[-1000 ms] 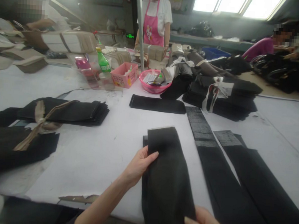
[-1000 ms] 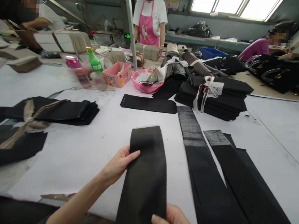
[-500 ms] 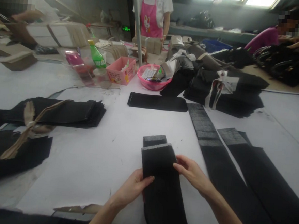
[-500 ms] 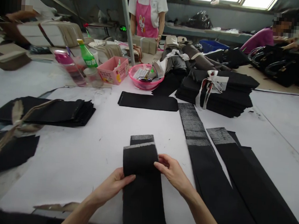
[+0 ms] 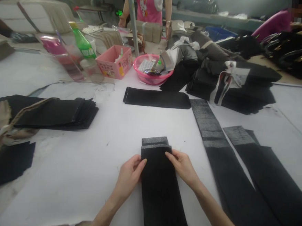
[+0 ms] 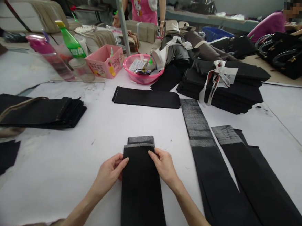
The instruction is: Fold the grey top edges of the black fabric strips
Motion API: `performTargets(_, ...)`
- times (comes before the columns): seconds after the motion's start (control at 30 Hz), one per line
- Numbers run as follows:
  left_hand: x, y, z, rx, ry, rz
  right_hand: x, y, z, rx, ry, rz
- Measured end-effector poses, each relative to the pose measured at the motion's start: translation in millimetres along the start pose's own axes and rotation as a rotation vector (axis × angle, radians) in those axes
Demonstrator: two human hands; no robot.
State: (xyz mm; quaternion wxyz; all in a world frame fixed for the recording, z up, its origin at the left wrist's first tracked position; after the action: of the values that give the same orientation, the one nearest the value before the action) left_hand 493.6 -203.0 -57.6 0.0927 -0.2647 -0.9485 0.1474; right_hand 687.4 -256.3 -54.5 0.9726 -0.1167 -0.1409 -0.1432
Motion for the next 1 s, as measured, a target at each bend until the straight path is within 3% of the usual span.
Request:
performTargets(0.1, 4.5, 7, 7, 0.051, 0.034, -0.054, 7, 5, 1, 0.061, -0.277, -0.159)
performTargets(0.17, 6.2, 11, 9, 0.07, 0.063, -0.073, 9, 8, 2, 0.072, -0.34, -0.212)
performTargets(0.3, 8.5, 16, 7, 0.068, 0.108, -0.102, 6, 13, 1, 0.021, -0.138, -0.161)
performTargets(0.43, 14.4, 16, 3, 0.029, 0.137, -0.211, 6, 13, -1, -0.033, 0.064, -0.131)
performTargets(0.57, 11.0, 17, -1, 0.001, 0.182, -0.167, 6, 14, -4, -0.036, 0.088, -0.097)
performTargets(0.87, 13.7, 31, 0, 0.041, 0.287, -0.139, 8, 21, 4, 0.083, -0.318, -0.22)
performTargets(1.0, 16.1, 36, 0, 0.06, 0.337, -0.158, 8, 26, 0, 0.02, -0.405, -0.248)
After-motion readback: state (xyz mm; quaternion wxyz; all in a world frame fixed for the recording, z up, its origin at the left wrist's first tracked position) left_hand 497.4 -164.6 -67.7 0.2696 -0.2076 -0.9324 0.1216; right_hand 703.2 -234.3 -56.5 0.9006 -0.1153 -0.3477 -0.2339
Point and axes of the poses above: each hand's wrist, its own y-axis towards the middle knuckle, its own x-axis out of the back of the hand, z = x × y, the point moved 6 cm from there along y, towards the middle knuckle, and after that the axes turned 1 degree about y, right-handed, at the moved point
